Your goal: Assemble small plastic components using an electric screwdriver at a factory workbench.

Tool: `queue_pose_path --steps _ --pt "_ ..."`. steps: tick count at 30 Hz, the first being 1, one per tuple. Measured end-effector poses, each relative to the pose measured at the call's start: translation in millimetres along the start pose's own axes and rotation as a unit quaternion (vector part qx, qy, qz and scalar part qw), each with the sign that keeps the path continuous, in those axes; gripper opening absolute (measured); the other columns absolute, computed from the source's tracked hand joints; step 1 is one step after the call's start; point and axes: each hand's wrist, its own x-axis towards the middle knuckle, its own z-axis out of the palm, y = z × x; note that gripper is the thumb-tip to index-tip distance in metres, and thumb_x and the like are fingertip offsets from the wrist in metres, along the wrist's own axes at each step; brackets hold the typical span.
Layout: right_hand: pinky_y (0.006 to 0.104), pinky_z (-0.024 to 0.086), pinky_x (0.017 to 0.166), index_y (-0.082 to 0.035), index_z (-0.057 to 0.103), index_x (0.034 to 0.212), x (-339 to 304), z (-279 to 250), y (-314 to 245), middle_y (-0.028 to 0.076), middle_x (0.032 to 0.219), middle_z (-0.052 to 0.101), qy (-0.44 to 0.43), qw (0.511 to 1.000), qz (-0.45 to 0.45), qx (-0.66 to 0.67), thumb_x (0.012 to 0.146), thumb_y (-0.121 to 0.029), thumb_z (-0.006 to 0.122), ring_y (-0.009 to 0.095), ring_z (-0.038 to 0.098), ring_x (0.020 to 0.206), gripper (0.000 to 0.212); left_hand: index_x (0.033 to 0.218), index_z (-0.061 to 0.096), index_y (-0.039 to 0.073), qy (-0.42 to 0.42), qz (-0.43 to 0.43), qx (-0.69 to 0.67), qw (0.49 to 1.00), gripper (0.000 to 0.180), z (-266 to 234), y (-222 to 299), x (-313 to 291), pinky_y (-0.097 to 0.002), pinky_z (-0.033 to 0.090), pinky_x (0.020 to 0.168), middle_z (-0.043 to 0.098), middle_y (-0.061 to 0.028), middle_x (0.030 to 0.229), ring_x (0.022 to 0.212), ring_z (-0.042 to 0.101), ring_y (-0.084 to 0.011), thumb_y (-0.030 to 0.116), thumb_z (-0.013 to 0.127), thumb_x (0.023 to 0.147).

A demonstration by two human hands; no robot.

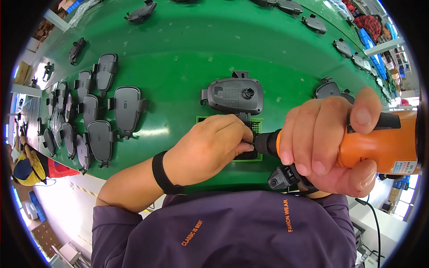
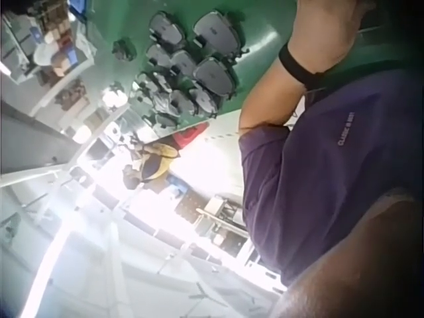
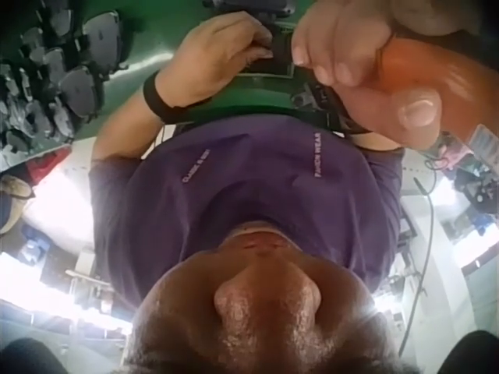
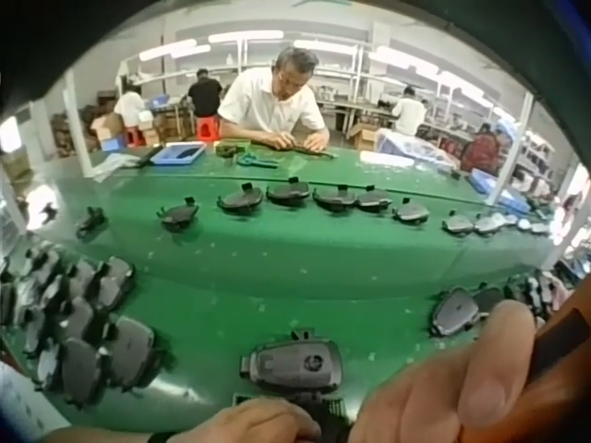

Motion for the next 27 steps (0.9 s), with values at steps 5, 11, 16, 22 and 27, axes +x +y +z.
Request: queue_pose_path --steps 5,11,16,22,27 --pt "0.0298 0.054 0.060 -0.012 0.040 0.128 -1 1 -10 -0.001 0.072 0.058 0.013 0.999 0.007 -0.031 0.097 -0.040 0.065 0.014 0.059 0.060 0.048 0.096 0.066 0.001 0.010 0.003 -0.062 0.998 0.020 1 1 9 -0.0394 0.052 0.067 0.063 -0.0109 0.086 0.078 0.063 -0.0303 0.000 0.076 0.079" --pt "0.0322 0.052 0.059 -0.006 0.045 0.130 3 8 1 0.002 0.070 0.055 0.168 0.977 0.024 -0.130 0.098 -0.041 0.060 0.015 0.054 0.058 0.050 0.101 0.070 0.002 0.065 -0.034 0.005 0.997 0.023 -16 1 8 -0.0370 0.053 0.068 0.067 -0.0119 0.089 0.078 0.066 -0.0283 -0.005 0.073 0.080" --pt "0.0333 0.051 0.058 -0.003 0.049 0.129 14 8 -3 0.003 0.068 0.052 0.219 0.957 0.061 -0.180 0.098 -0.039 0.058 0.015 0.052 0.057 0.048 0.105 0.071 0.004 0.120 -0.119 -0.017 0.985 0.027 -19 0 12 -0.0360 0.055 0.071 0.069 -0.0116 0.092 0.083 0.068 -0.0264 -0.007 0.072 0.080" --pt "0.0339 0.051 0.057 -0.003 0.050 0.124 8 -8 17 0.002 0.067 0.051 0.186 0.970 0.041 -0.153 0.097 -0.036 0.059 0.015 0.052 0.057 0.043 0.107 0.070 0.005 0.172 -0.034 0.045 0.984 0.030 -8 -18 19 -0.0362 0.057 0.075 0.070 -0.0127 0.097 0.088 0.069 -0.0272 -0.008 0.072 0.079" --pt "0.0340 0.050 0.057 -0.005 0.051 0.112 4 -8 27 0.002 0.067 0.050 0.192 0.973 0.041 -0.124 0.096 -0.035 0.061 0.015 0.052 0.056 0.036 0.106 0.068 0.003 0.130 -0.071 0.071 0.986 0.030 -5 -24 22 -0.0368 0.057 0.077 0.069 -0.0131 0.100 0.089 0.069 -0.0292 -0.008 0.072 0.078"
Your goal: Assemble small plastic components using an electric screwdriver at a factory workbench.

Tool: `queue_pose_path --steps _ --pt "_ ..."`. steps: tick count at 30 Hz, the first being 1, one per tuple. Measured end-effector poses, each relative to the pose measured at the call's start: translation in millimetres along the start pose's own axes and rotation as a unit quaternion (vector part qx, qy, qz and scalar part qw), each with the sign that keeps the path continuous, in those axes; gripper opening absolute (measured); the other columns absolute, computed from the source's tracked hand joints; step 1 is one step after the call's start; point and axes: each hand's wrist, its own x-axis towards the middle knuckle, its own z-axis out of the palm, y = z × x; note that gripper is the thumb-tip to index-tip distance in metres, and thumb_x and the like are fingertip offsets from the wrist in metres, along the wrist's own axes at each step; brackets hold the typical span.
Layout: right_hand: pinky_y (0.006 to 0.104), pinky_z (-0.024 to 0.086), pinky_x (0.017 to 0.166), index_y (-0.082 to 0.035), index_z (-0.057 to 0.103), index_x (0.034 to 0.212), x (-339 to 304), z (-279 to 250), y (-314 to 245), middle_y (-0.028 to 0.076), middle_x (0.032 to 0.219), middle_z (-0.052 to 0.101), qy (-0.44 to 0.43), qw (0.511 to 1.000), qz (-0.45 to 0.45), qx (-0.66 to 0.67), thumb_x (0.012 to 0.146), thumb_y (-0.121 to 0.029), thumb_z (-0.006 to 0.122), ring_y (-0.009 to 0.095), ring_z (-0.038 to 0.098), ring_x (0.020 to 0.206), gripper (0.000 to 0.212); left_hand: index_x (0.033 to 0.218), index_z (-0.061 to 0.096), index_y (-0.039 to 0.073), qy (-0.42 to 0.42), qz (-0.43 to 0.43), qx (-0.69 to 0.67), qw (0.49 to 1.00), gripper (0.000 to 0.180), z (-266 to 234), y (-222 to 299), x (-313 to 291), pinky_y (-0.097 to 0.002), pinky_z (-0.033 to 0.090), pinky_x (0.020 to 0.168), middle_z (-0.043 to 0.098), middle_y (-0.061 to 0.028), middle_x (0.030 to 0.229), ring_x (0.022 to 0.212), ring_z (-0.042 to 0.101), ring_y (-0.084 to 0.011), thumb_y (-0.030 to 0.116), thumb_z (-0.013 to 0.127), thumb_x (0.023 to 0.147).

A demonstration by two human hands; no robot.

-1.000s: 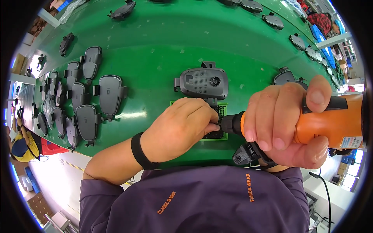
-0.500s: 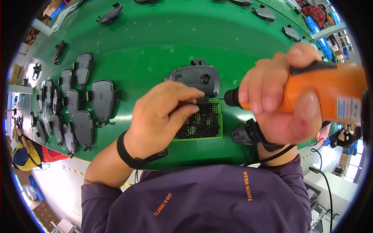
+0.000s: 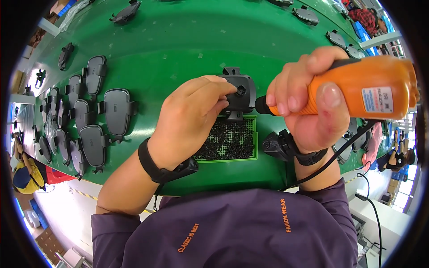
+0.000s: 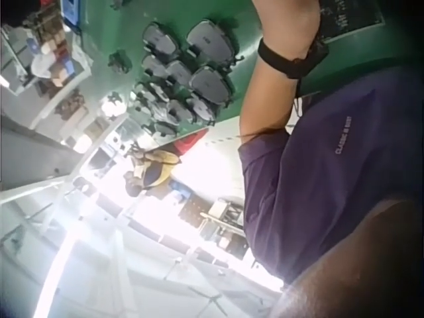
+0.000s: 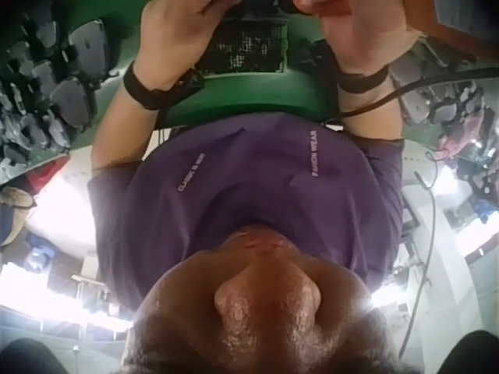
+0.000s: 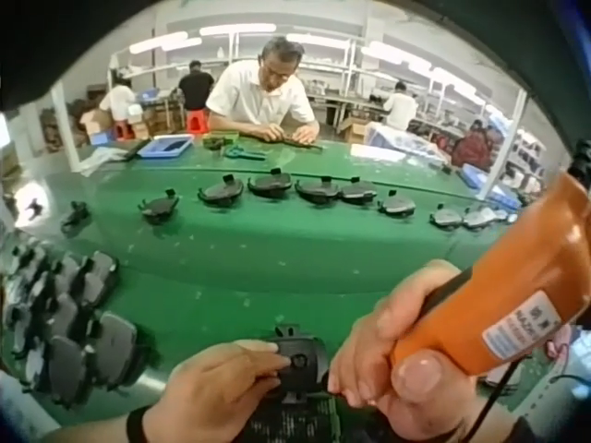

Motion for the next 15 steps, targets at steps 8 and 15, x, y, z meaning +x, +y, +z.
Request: queue_pose_path --steps 8,15 --pt "0.0330 0.050 0.058 -0.007 0.048 0.101 -1.3 -1.6 4.6 0.003 0.066 0.051 -0.011 0.999 0.002 0.032 0.093 -0.035 0.064 0.016 0.050 0.055 0.033 0.105 0.070 0.002 -0.009 -0.021 -0.017 1.000 0.028 -1.1 -2.3 2.2 -0.0319 0.058 0.077 0.070 -0.0139 0.107 0.082 0.071 -0.0230 -0.008 0.073 0.079" --pt "0.0335 0.050 0.057 -0.007 0.048 0.101 -1.3 0.3 6.9 0.003 0.066 0.051 -0.023 0.999 0.003 0.030 0.092 -0.033 0.064 0.016 0.050 0.055 0.032 0.103 0.066 0.002 0.004 0.008 -0.028 1.000 0.029 0.6 -7.3 0.6 -0.0395 0.055 0.086 0.069 -0.0146 0.101 0.099 0.067 -0.0336 -0.005 0.074 0.076"
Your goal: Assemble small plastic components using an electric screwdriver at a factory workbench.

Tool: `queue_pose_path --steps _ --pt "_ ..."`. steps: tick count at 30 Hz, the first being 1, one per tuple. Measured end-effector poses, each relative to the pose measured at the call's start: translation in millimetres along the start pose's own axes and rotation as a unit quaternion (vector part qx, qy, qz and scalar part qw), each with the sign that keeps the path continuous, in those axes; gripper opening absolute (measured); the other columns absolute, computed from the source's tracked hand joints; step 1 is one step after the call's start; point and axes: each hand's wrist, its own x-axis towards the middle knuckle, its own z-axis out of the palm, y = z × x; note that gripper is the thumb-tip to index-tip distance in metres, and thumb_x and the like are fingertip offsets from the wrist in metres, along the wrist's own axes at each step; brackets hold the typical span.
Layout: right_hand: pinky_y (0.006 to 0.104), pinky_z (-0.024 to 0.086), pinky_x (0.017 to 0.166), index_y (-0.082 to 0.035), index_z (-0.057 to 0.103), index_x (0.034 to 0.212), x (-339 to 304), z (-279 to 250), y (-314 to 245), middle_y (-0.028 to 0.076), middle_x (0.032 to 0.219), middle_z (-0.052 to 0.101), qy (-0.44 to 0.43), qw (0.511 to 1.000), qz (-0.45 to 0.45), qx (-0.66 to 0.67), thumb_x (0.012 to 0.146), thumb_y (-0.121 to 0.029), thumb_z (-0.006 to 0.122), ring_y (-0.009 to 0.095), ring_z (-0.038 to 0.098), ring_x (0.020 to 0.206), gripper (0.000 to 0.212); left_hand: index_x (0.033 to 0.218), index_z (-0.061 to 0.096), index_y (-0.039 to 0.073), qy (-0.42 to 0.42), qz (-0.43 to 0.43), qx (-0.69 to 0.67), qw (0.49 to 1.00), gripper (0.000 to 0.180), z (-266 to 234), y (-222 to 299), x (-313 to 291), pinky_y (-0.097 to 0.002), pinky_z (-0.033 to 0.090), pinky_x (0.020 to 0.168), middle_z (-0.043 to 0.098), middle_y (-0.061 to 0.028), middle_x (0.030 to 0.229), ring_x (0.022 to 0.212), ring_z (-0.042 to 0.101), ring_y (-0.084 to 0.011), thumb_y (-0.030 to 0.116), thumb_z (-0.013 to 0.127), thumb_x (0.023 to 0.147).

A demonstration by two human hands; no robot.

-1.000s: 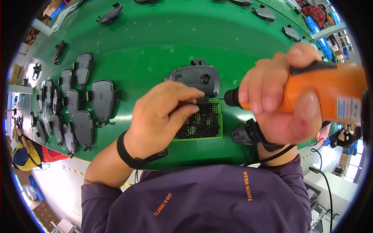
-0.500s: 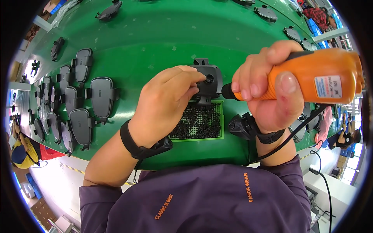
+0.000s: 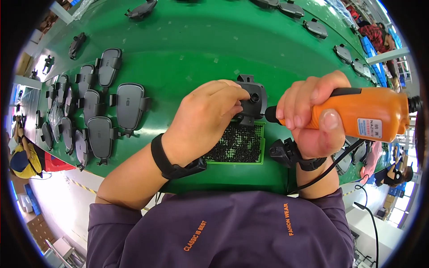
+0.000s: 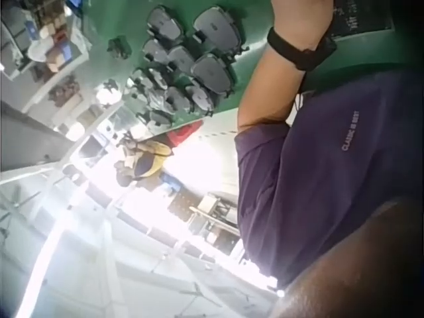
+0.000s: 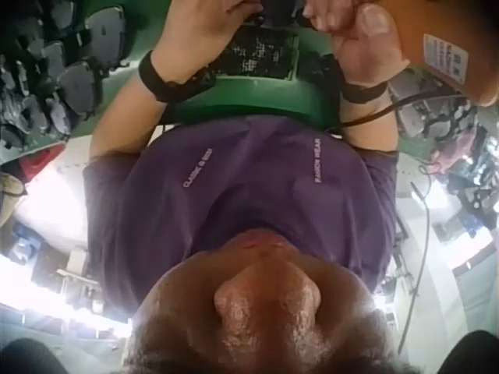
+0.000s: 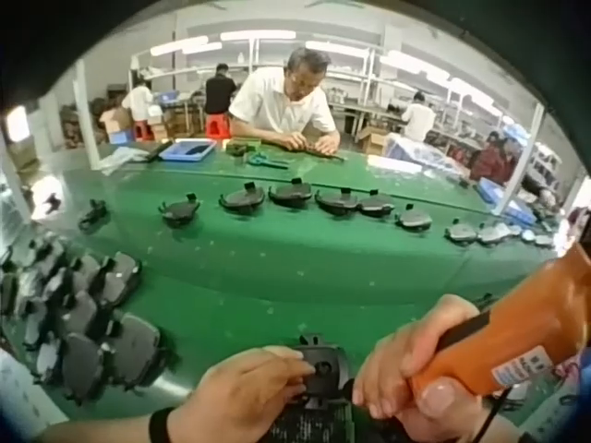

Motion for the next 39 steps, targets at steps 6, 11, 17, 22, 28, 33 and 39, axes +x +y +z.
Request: queue_pose_path --steps 6,11,17,22,28,33,39 --pt "0.0363 0.052 0.057 -0.002 0.049 0.109 2 14 -17 0.004 0.067 0.054 0.058 0.997 -0.007 0.050 0.089 -0.033 0.073 0.017 0.054 0.054 0.044 0.109 0.066 0.003 0.011 0.038 -0.010 0.999 0.037 -8 11 -1 -0.0393 0.055 0.082 0.068 -0.0122 0.095 0.094 0.067 -0.0309 -0.004 0.076 0.074" --pt "0.0340 0.051 0.062 -0.006 0.048 0.128 19 27 -22 0.002 0.070 0.055 -0.061 0.992 -0.067 0.082 0.097 -0.040 0.060 0.017 0.053 0.061 0.047 0.122 0.063 0.005 0.013 0.050 -0.044 0.998 0.051 -18 18 -5 -0.0384 0.055 0.078 0.065 -0.0079 0.088 0.085 0.066 -0.0260 -0.002 0.078 0.073" --pt "0.0334 0.051 0.064 -0.007 0.048 0.131 25 34 -19 0.001 0.072 0.056 -0.081 0.990 -0.047 0.106 0.098 -0.041 0.059 0.016 0.054 0.064 0.049 0.131 0.062 0.003 0.002 0.039 -0.040 0.998 0.065 -28 14 -5 -0.0330 0.055 0.077 0.070 -0.0091 0.091 0.084 0.070 -0.0237 -0.011 0.077 0.069" --pt "0.0329 0.051 0.065 -0.007 0.048 0.132 35 35 -19 0.001 0.073 0.056 -0.101 0.988 -0.043 0.111 0.098 -0.040 0.058 0.016 0.054 0.064 0.049 0.138 0.057 0.004 -0.001 -0.010 -0.153 0.988 0.070 -29 9 -8 -0.0321 0.056 0.082 0.072 -0.0064 0.090 0.088 0.071 -0.0220 -0.010 0.076 0.072" --pt "0.0343 0.050 0.064 -0.007 0.048 0.130 46 38 -11 0.002 0.072 0.055 -0.142 0.978 -0.068 0.140 0.099 -0.040 0.056 0.016 0.053 0.063 0.046 0.142 0.053 0.006 -0.025 -0.128 -0.330 0.935 0.073 -36 -1 -6 -0.0343 0.056 0.090 0.072 -0.0098 0.103 0.101 0.071 -0.0256 -0.002 0.080 0.075" --pt "0.0358 0.049 0.062 -0.005 0.050 0.124 57 44 11 0.003 0.070 0.054 -0.077 0.996 -0.039 0.026 0.098 -0.037 0.055 0.016 0.053 0.060 0.041 0.143 0.050 -0.002 0.042 -0.041 -0.028 0.998 0.071 -30 -9 -2 -0.0337 0.051 0.097 0.071 -0.0139 0.112 0.109 0.067 -0.0227 -0.002 0.079 0.078" --pt "0.0359 0.050 0.062 -0.004 0.050 0.118 65 49 23 0.004 0.066 0.052 -0.006 1.000 0.006 -0.020 0.096 -0.032 0.055 0.017 0.052 0.057 0.036 0.125 0.063 -0.005 -0.046 -0.213 -0.087 0.972 0.056 -25 -16 -3 -0.0385 0.052 0.092 0.068 -0.0211 0.113 0.103 0.066 -0.0342 0.021 0.081 0.078"
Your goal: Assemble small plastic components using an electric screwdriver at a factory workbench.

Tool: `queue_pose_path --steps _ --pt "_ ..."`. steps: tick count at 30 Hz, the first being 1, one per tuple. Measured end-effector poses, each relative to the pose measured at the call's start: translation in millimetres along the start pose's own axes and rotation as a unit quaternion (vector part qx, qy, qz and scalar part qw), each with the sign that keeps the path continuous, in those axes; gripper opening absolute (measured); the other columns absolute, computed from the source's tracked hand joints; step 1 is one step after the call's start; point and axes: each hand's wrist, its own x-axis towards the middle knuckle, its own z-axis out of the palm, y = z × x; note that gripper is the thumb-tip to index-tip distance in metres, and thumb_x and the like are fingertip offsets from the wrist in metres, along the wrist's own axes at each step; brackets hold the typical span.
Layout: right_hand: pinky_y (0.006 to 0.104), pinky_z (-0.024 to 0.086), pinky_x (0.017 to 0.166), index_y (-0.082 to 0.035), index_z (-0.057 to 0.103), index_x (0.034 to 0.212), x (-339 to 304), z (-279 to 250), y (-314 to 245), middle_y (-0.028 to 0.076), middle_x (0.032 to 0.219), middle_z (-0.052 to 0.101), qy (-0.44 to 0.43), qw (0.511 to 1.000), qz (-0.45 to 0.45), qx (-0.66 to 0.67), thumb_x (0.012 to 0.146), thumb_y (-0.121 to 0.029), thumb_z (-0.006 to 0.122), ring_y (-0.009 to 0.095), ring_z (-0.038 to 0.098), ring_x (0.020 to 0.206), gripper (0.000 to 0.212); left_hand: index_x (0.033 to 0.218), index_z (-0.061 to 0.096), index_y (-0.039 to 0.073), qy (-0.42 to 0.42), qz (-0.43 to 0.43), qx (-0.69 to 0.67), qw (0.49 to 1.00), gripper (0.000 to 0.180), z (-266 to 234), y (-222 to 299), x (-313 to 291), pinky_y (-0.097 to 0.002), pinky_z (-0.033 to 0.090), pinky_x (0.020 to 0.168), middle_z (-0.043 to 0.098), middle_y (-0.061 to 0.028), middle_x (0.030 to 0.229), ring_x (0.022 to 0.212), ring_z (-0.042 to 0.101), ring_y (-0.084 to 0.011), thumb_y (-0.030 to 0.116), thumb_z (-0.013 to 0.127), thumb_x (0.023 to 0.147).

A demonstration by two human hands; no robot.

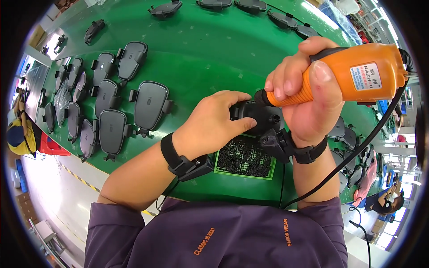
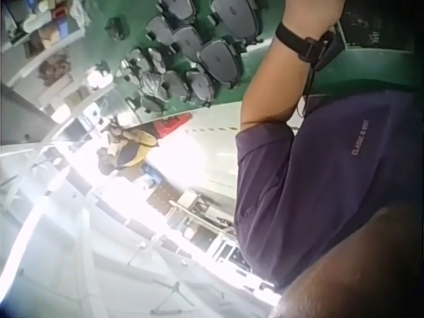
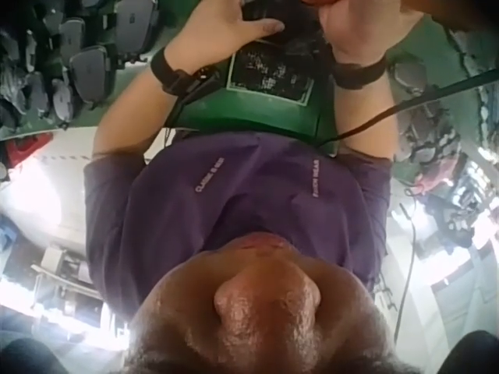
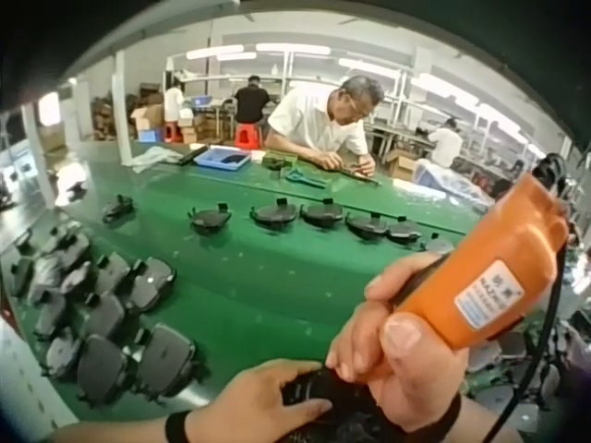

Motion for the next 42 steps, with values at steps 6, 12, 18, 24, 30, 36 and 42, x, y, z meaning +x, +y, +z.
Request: queue_pose_path --steps 6,12,18,24,30,36,42 --pt "0.0360 0.051 0.060 -0.003 0.051 0.116 0 5 4 0.004 0.065 0.051 0.013 0.999 0.035 0.001 0.095 -0.028 0.057 0.017 0.053 0.057 0.034 0.119 0.066 -0.006 -0.019 -0.053 -0.043 0.998 0.051 -1 2 -1 -0.0388 0.052 0.089 0.067 -0.0216 0.111 0.099 0.066 -0.0341 0.023 0.079 0.079" --pt "0.0355 0.051 0.060 -0.004 0.051 0.109 1 10 9 0.005 0.065 0.052 0.014 0.998 0.064 0.011 0.093 -0.026 0.061 0.017 0.053 0.056 0.028 0.117 0.067 -0.005 -0.020 -0.050 -0.015 0.998 0.048 -4 9 1 -0.0392 0.052 0.086 0.067 -0.0213 0.106 0.096 0.066 -0.0341 0.021 0.079 0.078" --pt "0.0348 0.050 0.059 -0.006 0.049 0.101 -1 12 12 0.005 0.065 0.052 0.005 0.996 0.091 0.020 0.093 -0.026 0.063 0.016 0.052 0.055 0.026 0.114 0.068 -0.005 -0.025 -0.067 -0.003 0.997 0.046 -5 11 -1 -0.0399 0.052 0.085 0.067 -0.0207 0.103 0.094 0.066 -0.0341 0.021 0.079 0.078" --pt "0.0343 0.050 0.057 -0.006 0.049 0.101 1 12 12 0.005 0.064 0.052 0.001 0.997 0.080 0.014 0.093 -0.026 0.064 0.016 0.051 0.054 0.025 0.113 0.068 -0.005 -0.021 -0.052 -0.016 0.998 0.045 -1 5 -1 -0.0409 0.052 0.083 0.066 -0.0202 0.100 0.092 0.065 -0.0351 0.021 0.079 0.078" --pt "0.0338 0.050 0.057 -0.007 0.049 0.101 0 13 9 0.004 0.064 0.051 -0.011 0.997 0.076 0.005 0.093 -0.025 0.064 0.015 0.051 0.053 0.024 0.111 0.068 -0.005 -0.024 -0.042 0.021 0.999 0.044 -2 13 -1 -0.0421 0.051 0.083 0.065 -0.0200 0.097 0.091 0.065 -0.0365 0.021 0.079 0.078" --pt "0.0337 0.050 0.057 -0.006 0.049 0.101 1 11 15 0.004 0.064 0.052 -0.008 0.996 0.085 0.024 0.093 -0.025 0.065 0.015 0.051 0.053 0.026 0.110 0.068 -0.005 -0.020 -0.034 0.023 0.999 0.043 -4 10 0 -0.0425 0.051 0.082 0.065 -0.0204 0.097 0.091 0.064 -0.0370 0.021 0.079 0.078" --pt "0.0334 0.050 0.057 -0.005 0.050 0.112 -4 9 6 0.004 0.066 0.051 0.058 0.996 0.063 0.009 0.092 -0.028 0.067 0.015 0.051 0.055 0.035 0.111 0.068 -0.005 -0.017 -0.004 0.030 0.999 0.042 -1 16 4 -0.0412 0.051 0.082 0.064 -0.0203 0.096 0.092 0.064 -0.0365 0.019 0.079 0.079"
